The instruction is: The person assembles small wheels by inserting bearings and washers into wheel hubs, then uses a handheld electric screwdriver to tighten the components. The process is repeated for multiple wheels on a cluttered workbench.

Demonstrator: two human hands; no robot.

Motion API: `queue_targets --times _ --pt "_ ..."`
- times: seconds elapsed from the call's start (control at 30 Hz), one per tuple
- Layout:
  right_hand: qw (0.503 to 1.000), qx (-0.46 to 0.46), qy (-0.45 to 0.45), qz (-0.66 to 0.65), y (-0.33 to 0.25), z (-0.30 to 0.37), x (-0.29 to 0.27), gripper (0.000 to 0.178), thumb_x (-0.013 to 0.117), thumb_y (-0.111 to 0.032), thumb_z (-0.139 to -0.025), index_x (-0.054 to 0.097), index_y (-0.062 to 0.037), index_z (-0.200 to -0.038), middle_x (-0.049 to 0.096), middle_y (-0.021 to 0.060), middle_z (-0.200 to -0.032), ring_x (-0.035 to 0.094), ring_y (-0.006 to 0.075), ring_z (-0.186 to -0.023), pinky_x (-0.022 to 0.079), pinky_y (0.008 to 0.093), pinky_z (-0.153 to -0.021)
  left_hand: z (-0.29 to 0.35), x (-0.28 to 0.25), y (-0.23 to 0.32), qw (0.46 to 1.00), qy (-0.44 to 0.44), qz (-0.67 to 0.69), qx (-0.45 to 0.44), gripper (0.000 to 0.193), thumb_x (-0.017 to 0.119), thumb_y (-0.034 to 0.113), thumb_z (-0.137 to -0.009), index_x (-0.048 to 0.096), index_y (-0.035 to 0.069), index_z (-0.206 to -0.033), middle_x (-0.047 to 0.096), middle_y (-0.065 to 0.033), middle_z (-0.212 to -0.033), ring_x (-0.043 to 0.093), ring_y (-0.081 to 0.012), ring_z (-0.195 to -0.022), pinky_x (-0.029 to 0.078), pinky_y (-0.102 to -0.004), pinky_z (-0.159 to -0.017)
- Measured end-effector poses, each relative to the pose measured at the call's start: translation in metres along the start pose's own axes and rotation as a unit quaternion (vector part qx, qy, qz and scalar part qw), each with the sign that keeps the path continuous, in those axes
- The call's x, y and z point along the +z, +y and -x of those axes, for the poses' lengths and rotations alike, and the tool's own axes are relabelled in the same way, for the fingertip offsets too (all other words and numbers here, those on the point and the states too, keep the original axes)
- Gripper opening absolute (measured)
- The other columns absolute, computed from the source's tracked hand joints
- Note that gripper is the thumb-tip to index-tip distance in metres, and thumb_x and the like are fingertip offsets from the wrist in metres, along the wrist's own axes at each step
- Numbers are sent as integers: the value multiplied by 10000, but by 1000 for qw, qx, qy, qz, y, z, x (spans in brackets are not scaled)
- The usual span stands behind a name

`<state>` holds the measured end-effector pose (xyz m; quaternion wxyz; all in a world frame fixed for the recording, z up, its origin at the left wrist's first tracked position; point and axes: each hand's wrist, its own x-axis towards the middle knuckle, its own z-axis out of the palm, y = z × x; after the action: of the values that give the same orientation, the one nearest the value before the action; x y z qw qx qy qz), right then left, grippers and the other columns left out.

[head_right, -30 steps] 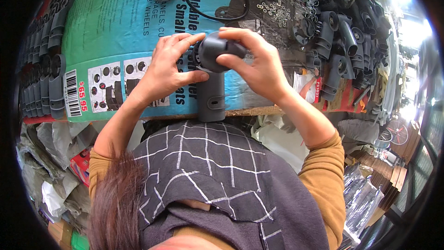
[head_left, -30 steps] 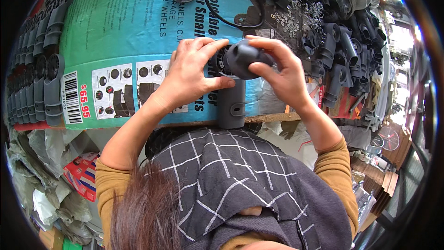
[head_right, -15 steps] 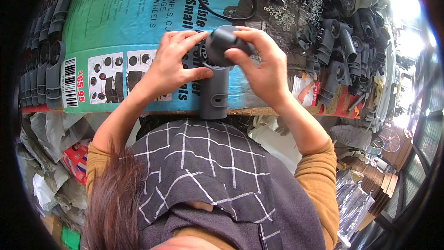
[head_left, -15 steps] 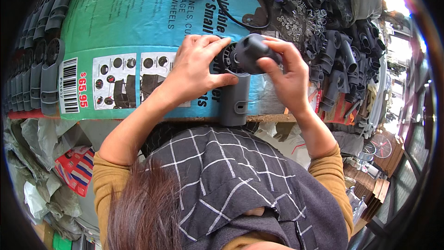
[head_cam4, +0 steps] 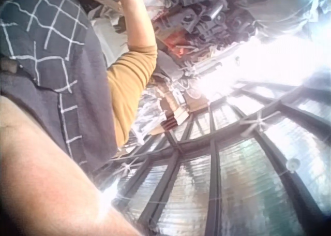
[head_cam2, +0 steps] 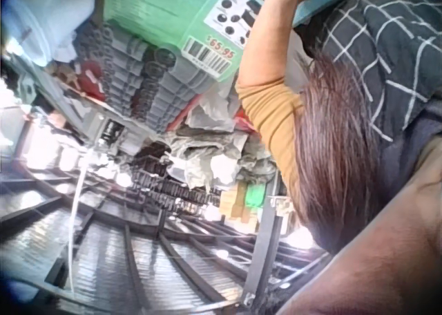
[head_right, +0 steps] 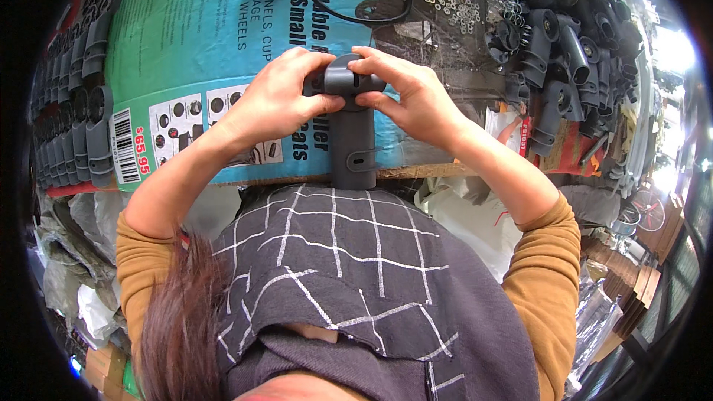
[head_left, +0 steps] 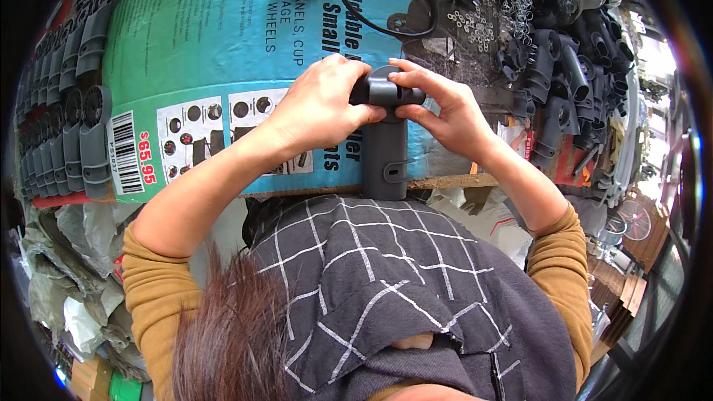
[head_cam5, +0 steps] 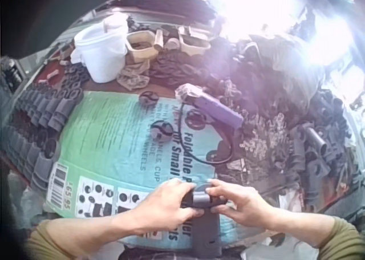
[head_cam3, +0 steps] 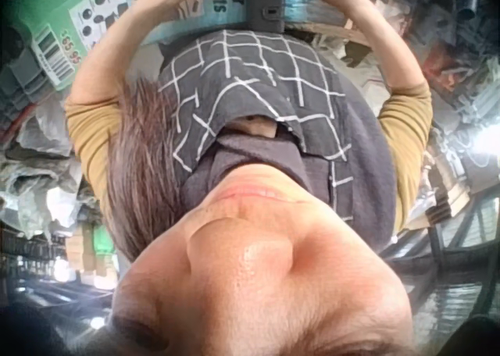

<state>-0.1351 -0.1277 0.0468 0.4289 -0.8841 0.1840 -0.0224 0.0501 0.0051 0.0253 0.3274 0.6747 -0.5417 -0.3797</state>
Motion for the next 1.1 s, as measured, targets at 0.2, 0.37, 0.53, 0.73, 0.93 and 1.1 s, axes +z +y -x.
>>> queue_targets --times 0.2,0.37,0.53,0.73,0.93,1.1 --pt "999 -34 19 -3 4 1 -1 388 736 -110 -808 600 -61 -1167 608 157 -1282 628 343 -1109 517 392 -928 -12 -10 12 996 -75 -31 -42 504 781 270 -758 582 -33 -1109 578 -208 -1074 578 -357 -1017 468 -425 -895" --pt "998 -14 9 -53 13 1 4 409 733 -45 -798 604 -30 -1186 604 158 -1303 602 298 -1187 500 389 -962 -21 -14 21 989 -115 -62 -68 514 781 249 -762 550 -45 -1114 567 -215 -1077 577 -365 -1027 469 -430 -898" --pt "989 -29 85 -117 24 11 33 432 711 -42 -828 532 -66 -1221 503 190 -1377 526 337 -1247 438 407 -1015 -25 -13 24 986 -135 -56 -79 691 822 309 -726 515 -76 -1211 568 -230 -1136 585 -341 -1052 477 -414 -902" --pt "976 -92 167 -106 21 40 36 481 757 -45 -759 536 -75 -1185 534 181 -1319 495 383 -1215 417 459 -1004 -37 -10 39 909 -232 195 -285 828 786 460 -778 476 -121 -1280 594 -198 -1161 559 -230 -1128 460 -352 -941" --pt "904 3 216 -369 -10 60 32 901 848 -94 -700 279 -69 -1399 526 164 -1304 503 291 -1229 393 418 -1054 -6 -12 73 898 -163 378 -156 553 794 235 -813 532 -31 -1220 625 -74 -1071 595 -134 -982 492 -291 -871" --pt "853 93 70 -509 -38 77 19 646 793 -45 -737 485 26 -1301 614 74 -1186 582 153 -1110 452 331 -997 28 -10 82 960 -109 256 -15 570 820 225 -751 552 0 -1201 627 -67 -1101 604 -170 -1015 460 -340 -949"
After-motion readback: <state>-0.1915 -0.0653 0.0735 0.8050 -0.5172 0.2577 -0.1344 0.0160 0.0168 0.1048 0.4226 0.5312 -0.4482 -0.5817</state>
